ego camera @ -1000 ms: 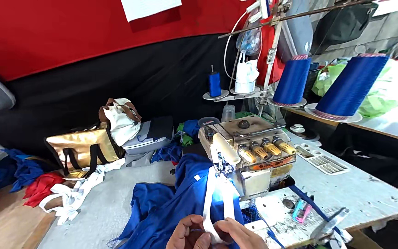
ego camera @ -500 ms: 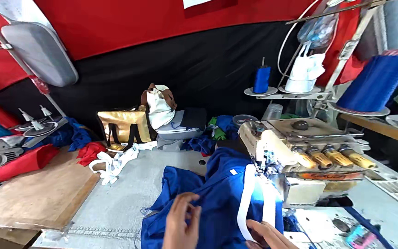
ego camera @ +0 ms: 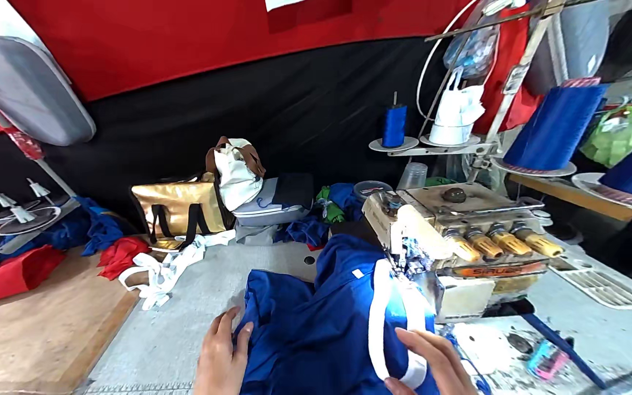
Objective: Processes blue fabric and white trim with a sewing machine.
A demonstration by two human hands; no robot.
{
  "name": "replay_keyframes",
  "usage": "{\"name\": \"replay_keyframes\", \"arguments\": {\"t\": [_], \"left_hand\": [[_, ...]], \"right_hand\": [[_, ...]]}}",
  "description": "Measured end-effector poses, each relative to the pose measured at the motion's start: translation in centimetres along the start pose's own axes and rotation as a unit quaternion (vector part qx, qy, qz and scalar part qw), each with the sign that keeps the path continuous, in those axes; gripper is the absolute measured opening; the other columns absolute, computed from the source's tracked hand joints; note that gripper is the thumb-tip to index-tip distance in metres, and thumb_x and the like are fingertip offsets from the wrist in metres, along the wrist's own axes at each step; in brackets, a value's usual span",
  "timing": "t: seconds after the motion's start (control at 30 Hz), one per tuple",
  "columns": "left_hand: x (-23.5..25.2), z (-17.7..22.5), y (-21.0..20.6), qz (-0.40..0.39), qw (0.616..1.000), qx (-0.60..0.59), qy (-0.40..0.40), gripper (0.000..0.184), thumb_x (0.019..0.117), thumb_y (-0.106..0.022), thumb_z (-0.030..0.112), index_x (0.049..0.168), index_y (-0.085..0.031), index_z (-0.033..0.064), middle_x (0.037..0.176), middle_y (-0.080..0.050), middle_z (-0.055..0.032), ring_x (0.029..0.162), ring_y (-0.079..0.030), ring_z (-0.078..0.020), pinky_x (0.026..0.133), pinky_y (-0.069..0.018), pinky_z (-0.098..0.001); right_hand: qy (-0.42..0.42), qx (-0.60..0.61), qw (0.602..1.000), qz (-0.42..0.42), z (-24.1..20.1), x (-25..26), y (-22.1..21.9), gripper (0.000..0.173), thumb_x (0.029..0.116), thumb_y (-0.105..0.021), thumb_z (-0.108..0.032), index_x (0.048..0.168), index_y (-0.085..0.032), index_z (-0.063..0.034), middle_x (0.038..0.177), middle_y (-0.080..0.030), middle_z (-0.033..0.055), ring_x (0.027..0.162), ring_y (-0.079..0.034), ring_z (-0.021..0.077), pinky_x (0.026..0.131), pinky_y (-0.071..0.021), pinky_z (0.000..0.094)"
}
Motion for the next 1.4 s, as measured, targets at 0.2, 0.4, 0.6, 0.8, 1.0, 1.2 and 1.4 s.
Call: {"name": "replay_keyframes", "arguments": {"t": [0.2,0.4,0.6,0.8,1.0,1.2,1.4], "left_hand": [[5.1,-1.9,-2.6,-0.106,0.989,0.064,0.082,0.055,0.1013,-0.062,0.025,0.147,-0.048,-0.0029,0.139,-0.057,-0.0286,0.126,-0.058,-0.0459,0.106,-0.0442,-0.062],[3.1,2.7,-2.8,-0.206,0.972,-0.116,-0.017,0.023,0.0971,-0.064,0.009,0.115,-0.072,-0.0036,0.109,-0.072,-0.0173,0.099,-0.07,-0.0226,0.093,-0.0554,-0.0392],[-0.2,7.4,1.0,-0.083,0.917,-0.331,-0.206,0.017,0.0986,-0.063,0.012,0.098,-0.075,-0.0006,0.104,-0.074,-0.0032,0.103,-0.068,-0.0046,0.094,-0.056,-0.0259],[4.3,2.4,-5.0,-0.142,0.884,-0.439,0.082,0.043,0.1062,-0.047,0.02,0.138,-0.049,-0.008,0.129,-0.062,-0.018,0.11,-0.068,-0.0209,0.095,-0.0565,-0.0367],[5.0,5.4,-11.1,-0.277,0.846,-0.45,0.078,0.059,0.1043,-0.052,0.029,0.149,-0.038,-0.0062,0.138,-0.057,-0.0195,0.121,-0.062,-0.0204,0.101,-0.0539,-0.0371],[3.8,5.7,-8.9,-0.278,0.805,-0.519,0.079,0.025,0.1037,-0.045,0.022,0.112,-0.065,0.009,0.09,-0.074,0.0034,0.081,-0.071,-0.0063,0.073,-0.0602,-0.0274],[5.0,-2.3,-2.0,0.074,0.851,-0.467,0.227,0.034,0.1067,-0.044,0.013,0.137,-0.046,-0.0022,0.108,-0.06,-0.0055,0.08,-0.061,-0.0076,0.071,-0.0536,-0.0246]], "right_hand": [[0.092,0.058,0.992,-0.063,-4.5,0.8,-1.1,0.019,0.1012,-0.062,-0.01,0.112,-0.07,0.0032,0.11,-0.066,0.0249,0.105,-0.066,0.0282,0.094,-0.0551,0.034],[0.015,0.147,0.976,-0.158,-5.8,5.2,-6.8,0.053,0.092,-0.074,-0.012,0.137,-0.055,0.0074,0.133,-0.056,0.0293,0.102,-0.068,0.0292,0.077,-0.0606,0.0353],[0.088,0.062,0.988,-0.11,-5.8,7.9,-8.1,0.034,0.0854,-0.069,0.003,0.119,-0.069,0.0048,0.114,-0.069,0.0233,0.103,-0.071,0.0325,0.089,-0.0593,0.0395],[0.164,0.215,0.961,-0.058,-4.3,7.2,-3.4,0.017,0.0896,-0.061,0.005,0.104,-0.068,-0.0008,0.114,-0.066,0.0115,0.117,-0.06,0.0091,0.103,-0.048,0.018],[0.125,0.194,0.972,-0.048,-2.9,5.6,-2.0,0.021,0.0894,-0.061,0.007,0.107,-0.066,-0.0027,0.117,-0.064,0.0096,0.12,-0.058,0.0069,0.104,-0.0465,0.0176],[0.136,0.159,0.977,-0.04,-4.0,7.0,-4.1,0.027,0.0929,-0.065,-0.002,0.119,-0.065,0.0026,0.127,-0.063,0.0192,0.123,-0.061,0.0166,0.104,-0.05,0.0251],[0.217,0.013,0.969,-0.121,-6.2,6.0,-6.2,0.048,0.0937,-0.07,-0.015,0.14,-0.06,-0.0098,0.148,-0.054,0.0216,0.133,-0.056,0.0425,0.104,-0.0512,0.0519]]}}
Point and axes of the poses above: each hand's wrist, its own x-axis towards the middle knuckle, its own y-axis out of the back of the hand, z = x × y, the point moved 6 cm from there along x, towards the middle knuckle
